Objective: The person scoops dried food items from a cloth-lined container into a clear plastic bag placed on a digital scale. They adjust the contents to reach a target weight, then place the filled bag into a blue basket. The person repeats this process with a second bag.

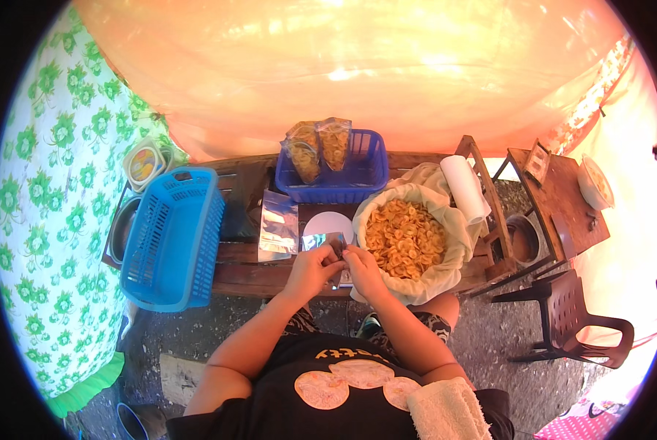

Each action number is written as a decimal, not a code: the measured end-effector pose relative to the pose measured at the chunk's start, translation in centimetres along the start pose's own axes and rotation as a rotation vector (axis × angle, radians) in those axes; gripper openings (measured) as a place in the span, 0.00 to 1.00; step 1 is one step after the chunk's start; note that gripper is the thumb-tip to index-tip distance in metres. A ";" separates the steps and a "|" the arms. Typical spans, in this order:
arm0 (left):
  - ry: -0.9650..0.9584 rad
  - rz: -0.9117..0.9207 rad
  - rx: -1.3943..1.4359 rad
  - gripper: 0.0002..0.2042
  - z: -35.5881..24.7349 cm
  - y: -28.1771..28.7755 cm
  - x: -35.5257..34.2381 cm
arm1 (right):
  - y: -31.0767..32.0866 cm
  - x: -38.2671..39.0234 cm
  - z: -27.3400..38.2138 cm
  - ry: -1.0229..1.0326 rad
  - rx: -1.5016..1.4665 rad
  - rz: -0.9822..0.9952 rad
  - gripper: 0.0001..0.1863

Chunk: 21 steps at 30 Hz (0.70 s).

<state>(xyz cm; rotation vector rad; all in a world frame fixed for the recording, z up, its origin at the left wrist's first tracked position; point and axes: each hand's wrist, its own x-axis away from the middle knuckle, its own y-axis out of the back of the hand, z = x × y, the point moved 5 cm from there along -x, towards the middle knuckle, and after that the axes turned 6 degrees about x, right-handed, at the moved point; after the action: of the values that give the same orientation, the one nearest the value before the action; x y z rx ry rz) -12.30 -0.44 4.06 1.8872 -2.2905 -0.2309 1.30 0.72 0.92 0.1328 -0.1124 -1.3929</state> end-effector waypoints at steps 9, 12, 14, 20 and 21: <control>-0.080 0.018 0.116 0.08 1.9 0.9 0.1 | 0.0 0.9 -0.3 0.026 0.055 -0.060 0.13; -0.155 -0.047 -0.008 0.05 1.9 0.9 0.7 | 0.0 0.7 0.8 0.103 0.279 -0.066 0.13; -0.165 -0.124 -0.045 0.06 2.1 1.0 0.8 | -0.2 0.6 1.5 0.150 0.366 -0.074 0.13; -0.145 -0.369 -0.024 0.08 4.0 5.4 -0.9 | 1.3 0.0 2.4 0.132 0.309 -0.193 0.12; -0.070 -0.347 0.133 0.07 4.8 6.2 -1.2 | 2.0 -0.3 2.3 0.100 0.280 -0.223 0.14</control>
<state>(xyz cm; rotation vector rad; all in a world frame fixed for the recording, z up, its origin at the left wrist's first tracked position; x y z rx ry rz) -19.11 2.01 0.69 2.3751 -2.0496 -0.1930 2.81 1.25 3.54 0.4590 -0.2144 -1.5851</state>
